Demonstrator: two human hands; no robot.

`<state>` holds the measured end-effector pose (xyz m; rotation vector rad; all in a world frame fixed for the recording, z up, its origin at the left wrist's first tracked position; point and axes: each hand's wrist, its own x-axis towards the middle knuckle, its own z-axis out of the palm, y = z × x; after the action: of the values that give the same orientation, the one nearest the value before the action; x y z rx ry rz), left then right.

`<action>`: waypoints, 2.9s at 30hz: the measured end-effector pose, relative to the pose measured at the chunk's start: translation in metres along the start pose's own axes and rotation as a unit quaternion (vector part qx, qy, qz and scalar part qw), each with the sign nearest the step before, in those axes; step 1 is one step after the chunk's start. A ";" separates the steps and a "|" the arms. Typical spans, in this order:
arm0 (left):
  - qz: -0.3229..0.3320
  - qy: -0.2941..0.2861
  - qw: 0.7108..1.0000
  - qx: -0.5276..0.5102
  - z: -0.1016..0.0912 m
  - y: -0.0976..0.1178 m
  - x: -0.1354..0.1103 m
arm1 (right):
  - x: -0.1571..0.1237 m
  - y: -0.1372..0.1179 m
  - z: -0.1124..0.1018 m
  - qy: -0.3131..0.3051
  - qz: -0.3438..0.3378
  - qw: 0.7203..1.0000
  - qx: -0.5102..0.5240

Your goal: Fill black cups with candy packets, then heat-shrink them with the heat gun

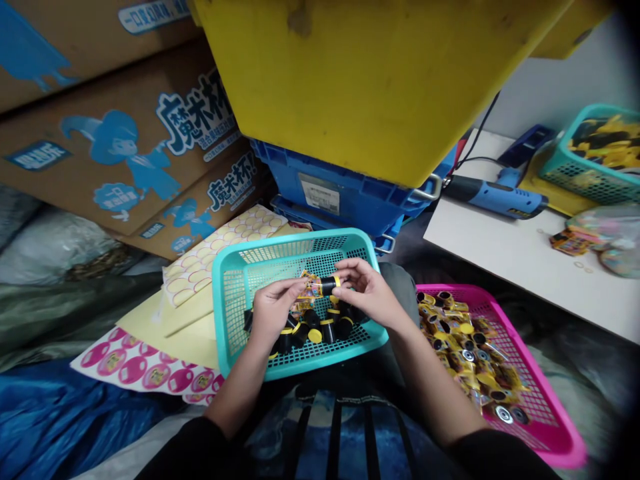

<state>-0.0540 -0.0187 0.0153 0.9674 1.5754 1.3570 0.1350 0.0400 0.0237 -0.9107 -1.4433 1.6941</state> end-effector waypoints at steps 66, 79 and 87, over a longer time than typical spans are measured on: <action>0.201 -0.027 0.907 0.370 -0.035 -0.033 0.016 | -0.041 0.016 -0.013 0.030 0.020 0.925 -0.379; 0.516 0.029 0.784 0.344 -0.028 -0.005 -0.013 | 0.000 0.012 0.041 -0.044 0.119 0.991 0.041; 0.391 -0.009 0.858 0.334 -0.031 -0.016 -0.008 | 0.006 0.026 0.029 0.054 0.176 0.969 0.165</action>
<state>-0.0808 -0.0396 0.0029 2.2245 1.7476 1.2739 0.1049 0.0280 0.0012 -1.0956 -0.9244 2.0317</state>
